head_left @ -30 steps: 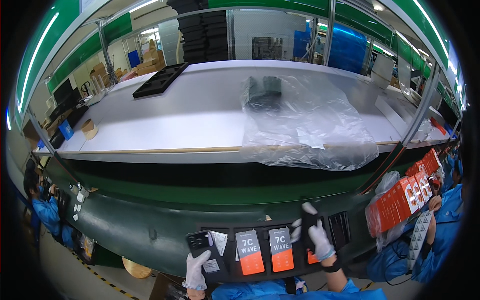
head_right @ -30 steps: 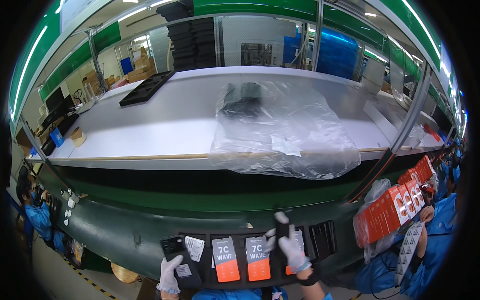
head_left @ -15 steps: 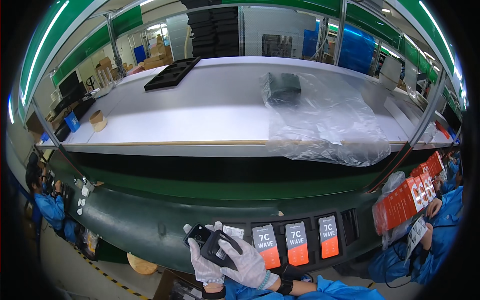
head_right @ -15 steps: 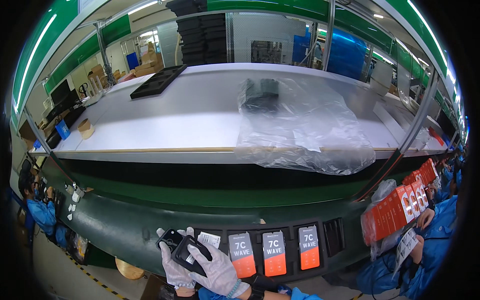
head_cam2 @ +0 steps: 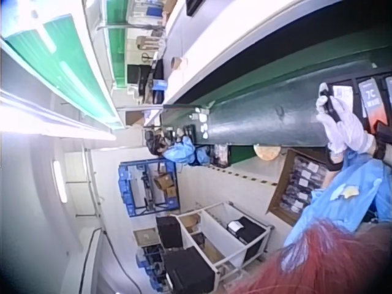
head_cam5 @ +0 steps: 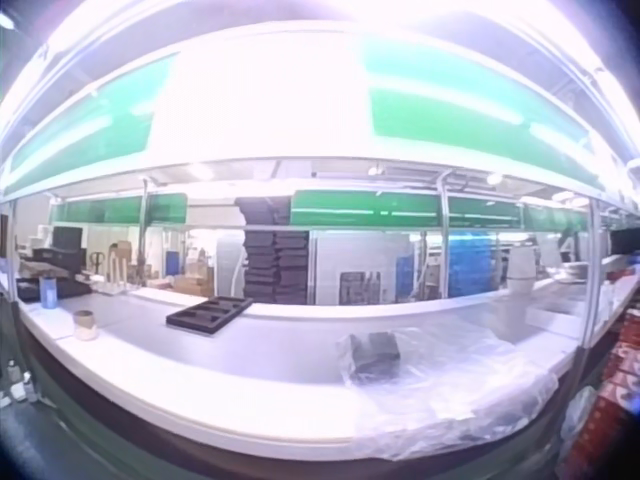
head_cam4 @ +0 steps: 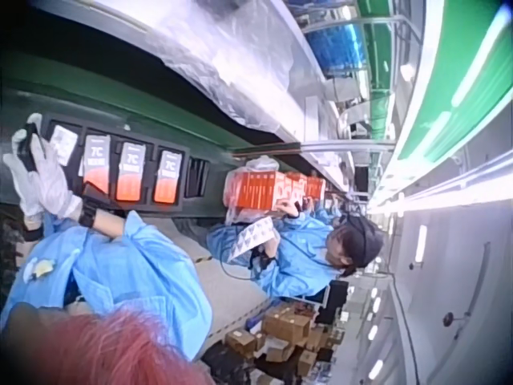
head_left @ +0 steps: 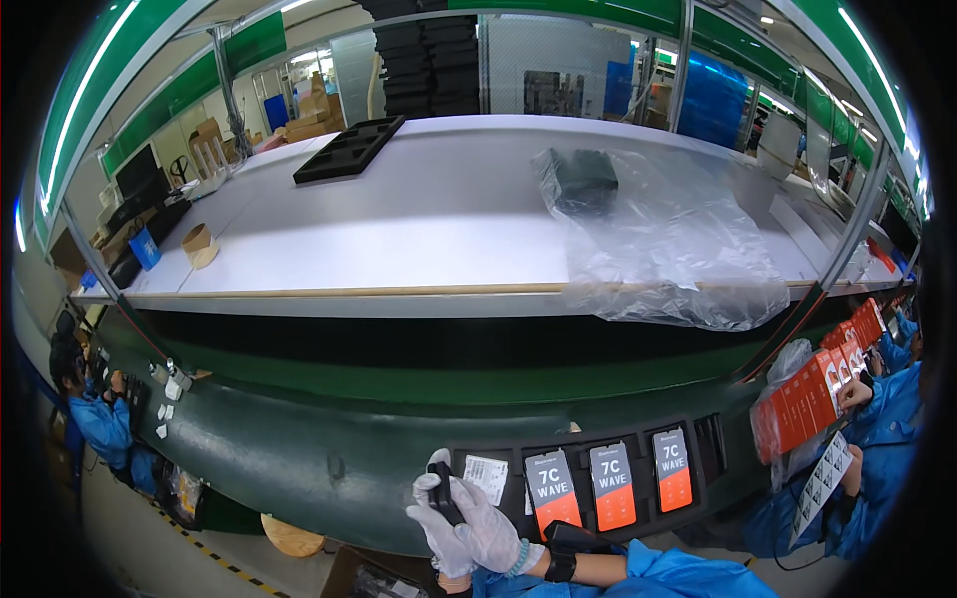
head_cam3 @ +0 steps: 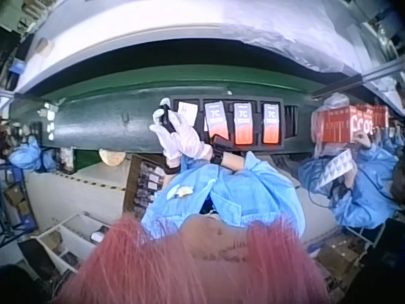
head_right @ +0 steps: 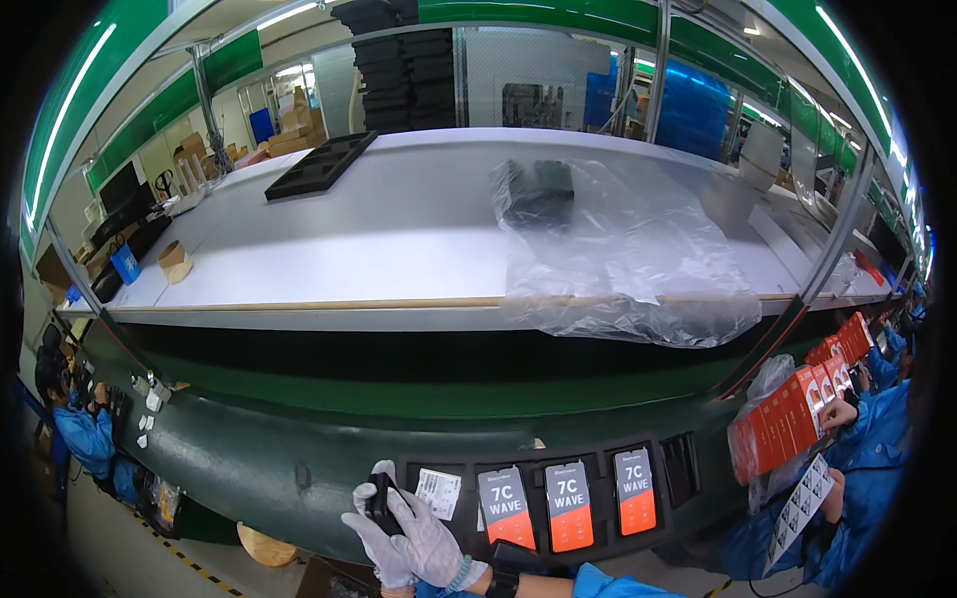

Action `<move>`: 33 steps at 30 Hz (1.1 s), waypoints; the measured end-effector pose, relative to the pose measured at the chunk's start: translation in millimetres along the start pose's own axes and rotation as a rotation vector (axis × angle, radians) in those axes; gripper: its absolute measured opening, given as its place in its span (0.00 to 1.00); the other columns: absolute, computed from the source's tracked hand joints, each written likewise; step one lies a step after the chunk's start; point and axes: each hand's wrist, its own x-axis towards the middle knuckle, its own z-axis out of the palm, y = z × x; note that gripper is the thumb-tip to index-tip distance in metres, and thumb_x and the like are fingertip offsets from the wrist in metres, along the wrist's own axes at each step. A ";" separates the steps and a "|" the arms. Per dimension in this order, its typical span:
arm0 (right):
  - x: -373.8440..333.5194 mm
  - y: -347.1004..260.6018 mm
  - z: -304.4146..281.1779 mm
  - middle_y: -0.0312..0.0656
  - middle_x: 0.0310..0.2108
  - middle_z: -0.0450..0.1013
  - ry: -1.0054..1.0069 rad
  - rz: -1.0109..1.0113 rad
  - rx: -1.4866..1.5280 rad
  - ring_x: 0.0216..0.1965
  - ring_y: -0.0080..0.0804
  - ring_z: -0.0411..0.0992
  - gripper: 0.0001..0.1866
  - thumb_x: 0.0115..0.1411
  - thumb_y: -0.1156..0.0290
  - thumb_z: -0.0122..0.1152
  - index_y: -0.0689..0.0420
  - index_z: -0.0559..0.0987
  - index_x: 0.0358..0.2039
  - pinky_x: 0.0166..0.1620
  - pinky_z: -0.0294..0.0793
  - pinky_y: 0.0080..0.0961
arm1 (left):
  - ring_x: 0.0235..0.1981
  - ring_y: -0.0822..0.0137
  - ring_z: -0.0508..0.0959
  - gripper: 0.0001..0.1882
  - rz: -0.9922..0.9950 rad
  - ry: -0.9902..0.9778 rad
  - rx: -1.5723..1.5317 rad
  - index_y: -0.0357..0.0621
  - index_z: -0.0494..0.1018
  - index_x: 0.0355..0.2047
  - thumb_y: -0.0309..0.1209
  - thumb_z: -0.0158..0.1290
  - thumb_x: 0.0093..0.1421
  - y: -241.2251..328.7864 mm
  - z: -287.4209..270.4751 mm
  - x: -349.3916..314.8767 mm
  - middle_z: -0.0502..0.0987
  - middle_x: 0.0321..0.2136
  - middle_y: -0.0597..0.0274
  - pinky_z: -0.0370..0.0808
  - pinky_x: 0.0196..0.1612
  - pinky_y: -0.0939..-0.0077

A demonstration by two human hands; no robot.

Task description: Placing labeled electronic components into a tray on a production line.

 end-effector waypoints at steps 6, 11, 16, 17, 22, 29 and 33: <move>-2.8 -1.8 -22.1 0.60 0.62 0.59 -0.103 0.138 0.181 0.59 0.58 0.64 0.32 0.65 0.57 0.53 0.64 0.57 0.61 0.59 0.66 0.41 | 0.62 0.54 0.64 0.23 -0.076 0.021 0.612 0.42 0.63 0.55 0.47 0.36 0.72 -6.9 -23.2 -13.7 0.65 0.59 0.47 0.59 0.65 0.64; 4.2 -15.9 -70.2 0.56 0.49 0.73 -0.183 0.166 0.057 0.48 0.56 0.73 0.20 0.68 0.60 0.49 0.60 0.69 0.54 0.47 0.74 0.40 | 0.52 0.63 0.73 0.23 -0.245 -0.243 0.726 0.34 0.69 0.55 0.36 0.51 0.63 34.2 -25.6 11.9 0.75 0.51 0.52 0.68 0.57 0.67; 4.3 -8.3 -79.6 0.58 0.44 0.74 -0.164 0.003 0.072 0.47 0.54 0.73 0.23 0.68 0.59 0.48 0.64 0.69 0.55 0.50 0.70 0.38 | 0.47 0.59 0.78 0.21 -0.262 -0.423 0.518 0.36 0.74 0.50 0.39 0.51 0.64 30.4 -42.4 21.4 0.79 0.45 0.52 0.70 0.54 0.68; 3.6 -10.7 -81.9 0.57 0.43 0.75 -0.155 0.016 0.102 0.46 0.54 0.73 0.22 0.68 0.59 0.48 0.64 0.70 0.54 0.49 0.71 0.37 | 0.42 0.61 0.79 0.23 -0.369 -0.396 0.502 0.34 0.75 0.47 0.43 0.52 0.63 32.2 -41.5 20.5 0.80 0.40 0.54 0.72 0.50 0.68; -6.6 -18.2 -84.1 0.54 0.41 0.76 -0.106 0.088 0.127 0.41 0.50 0.76 0.21 0.68 0.59 0.49 0.65 0.73 0.51 0.45 0.72 0.33 | 0.33 0.65 0.81 0.23 -0.357 -0.347 0.706 0.34 0.79 0.40 0.46 0.54 0.62 37.9 -25.3 12.9 0.82 0.30 0.58 0.75 0.41 0.71; -8.4 -29.1 -76.5 0.55 0.38 0.76 0.016 0.126 0.156 0.40 0.51 0.76 0.13 0.62 0.73 0.55 0.64 0.75 0.46 0.42 0.74 0.32 | 0.33 0.55 0.80 0.15 -0.048 -0.246 0.976 0.42 0.81 0.34 0.40 0.51 0.61 37.5 -15.8 -1.8 0.82 0.31 0.54 0.73 0.42 0.63; -9.6 -27.8 -70.0 0.54 0.35 0.77 0.043 0.112 0.166 0.37 0.50 0.77 0.12 0.62 0.73 0.56 0.63 0.76 0.44 0.39 0.75 0.32 | 0.38 0.58 0.79 0.14 -0.199 -0.093 0.680 0.35 0.78 0.40 0.32 0.54 0.59 38.0 -11.7 -14.5 0.81 0.37 0.52 0.74 0.46 0.66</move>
